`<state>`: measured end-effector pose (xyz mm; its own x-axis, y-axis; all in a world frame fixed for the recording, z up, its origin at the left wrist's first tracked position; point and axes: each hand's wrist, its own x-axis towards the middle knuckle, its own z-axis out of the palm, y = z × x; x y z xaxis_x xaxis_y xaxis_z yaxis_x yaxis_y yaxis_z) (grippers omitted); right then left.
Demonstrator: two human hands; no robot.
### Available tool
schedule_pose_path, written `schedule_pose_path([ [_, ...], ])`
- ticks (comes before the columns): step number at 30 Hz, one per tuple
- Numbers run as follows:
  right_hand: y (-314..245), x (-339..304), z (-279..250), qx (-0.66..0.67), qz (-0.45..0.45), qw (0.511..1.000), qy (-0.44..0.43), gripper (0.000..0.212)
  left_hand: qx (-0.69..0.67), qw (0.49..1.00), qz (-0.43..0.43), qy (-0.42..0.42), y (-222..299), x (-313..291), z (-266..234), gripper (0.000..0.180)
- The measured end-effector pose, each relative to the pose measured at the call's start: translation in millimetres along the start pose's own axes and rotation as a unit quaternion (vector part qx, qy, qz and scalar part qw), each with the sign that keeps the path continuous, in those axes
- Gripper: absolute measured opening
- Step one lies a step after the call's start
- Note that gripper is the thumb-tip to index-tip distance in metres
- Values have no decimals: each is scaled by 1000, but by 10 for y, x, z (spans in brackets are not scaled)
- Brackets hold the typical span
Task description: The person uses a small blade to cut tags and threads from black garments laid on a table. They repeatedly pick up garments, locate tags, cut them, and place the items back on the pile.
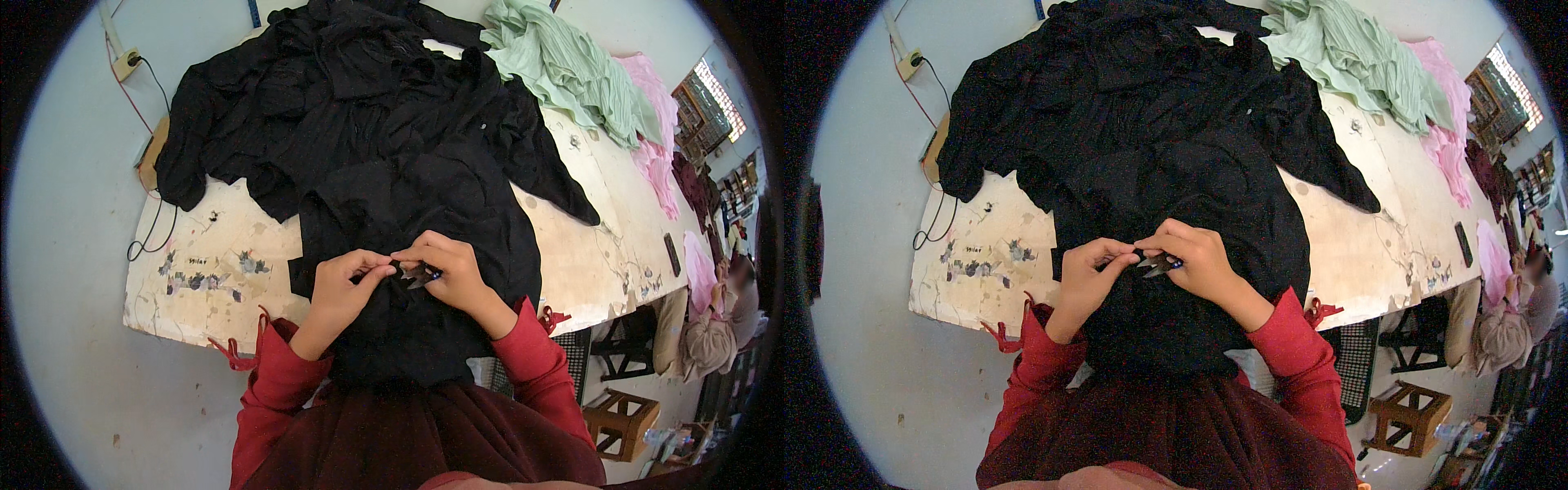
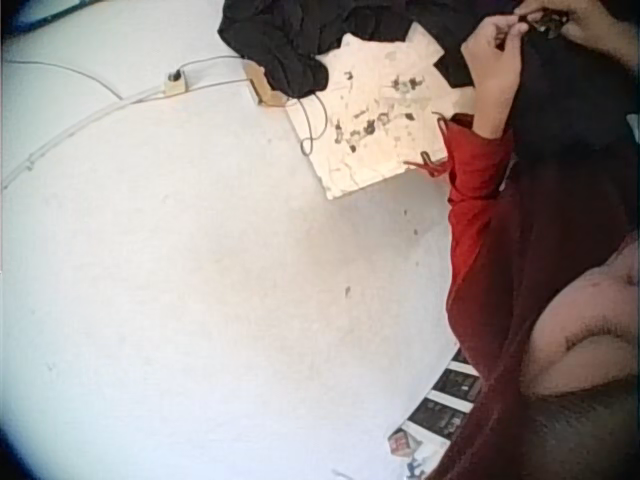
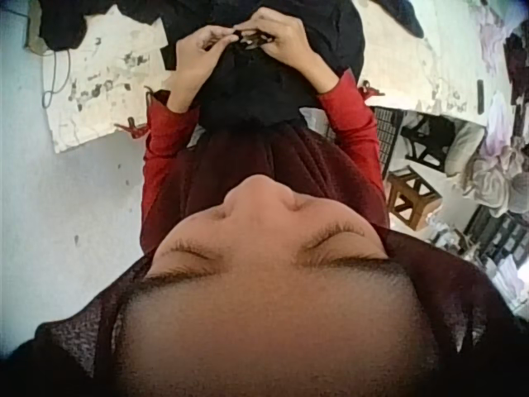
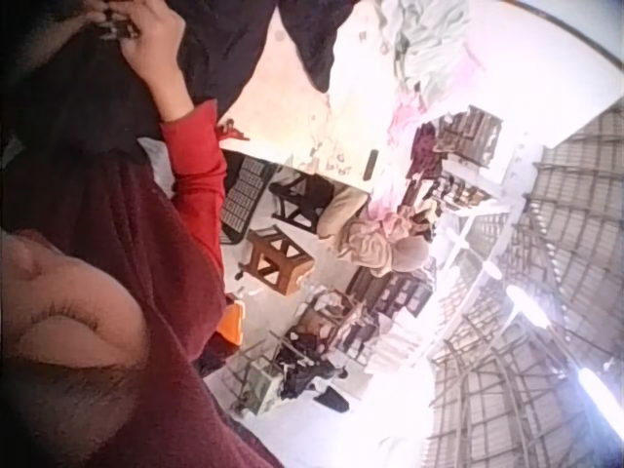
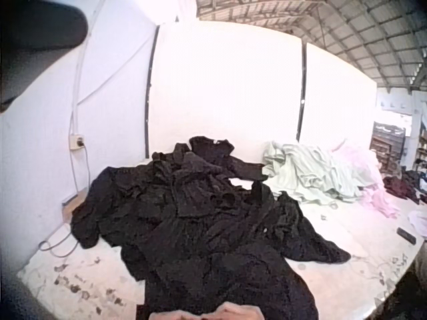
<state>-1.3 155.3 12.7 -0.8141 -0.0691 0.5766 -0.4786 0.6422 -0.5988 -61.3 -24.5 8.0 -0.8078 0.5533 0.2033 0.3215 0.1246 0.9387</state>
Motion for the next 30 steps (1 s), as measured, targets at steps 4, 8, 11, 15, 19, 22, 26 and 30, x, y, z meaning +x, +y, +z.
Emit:
schedule_pose_path([
  [4, -13, -46, 11, -8, 14, 1000, 7, 29, 30, 996, 69, 40, -11, -68, 49, 9],
  [8, -32, -119, 80, -13, 14, 999, 28, 22, 75, 989, 117, 61, -46, -146, 113, 8],
  [11, -95, -164, 167, -31, 7, 998, 63, 19, 99, 980, 147, 87, -84, -190, 166, 10],
  [15, -219, -199, 260, -75, 25, 993, 91, 20, 128, 980, 138, 71, -130, -220, 192, 16],
  [19, -298, -189, 225, -106, 46, 990, 80, 22, 180, 960, 207, 55, -120, -185, 154, 22],
  [22, -317, -115, 98, -139, 35, 988, 60, 18, 215, 940, 264, 25, -27, -60, 102, 26],
  [26, -369, 119, -68, -151, 37, 986, 56, 18, 271, 900, 339, 33, 223, 191, 18, 30],
  [30, -436, 460, -244, -111, 46, 987, 107, 21, 158, 944, 285, 51, 528, 386, -36, 25],
])
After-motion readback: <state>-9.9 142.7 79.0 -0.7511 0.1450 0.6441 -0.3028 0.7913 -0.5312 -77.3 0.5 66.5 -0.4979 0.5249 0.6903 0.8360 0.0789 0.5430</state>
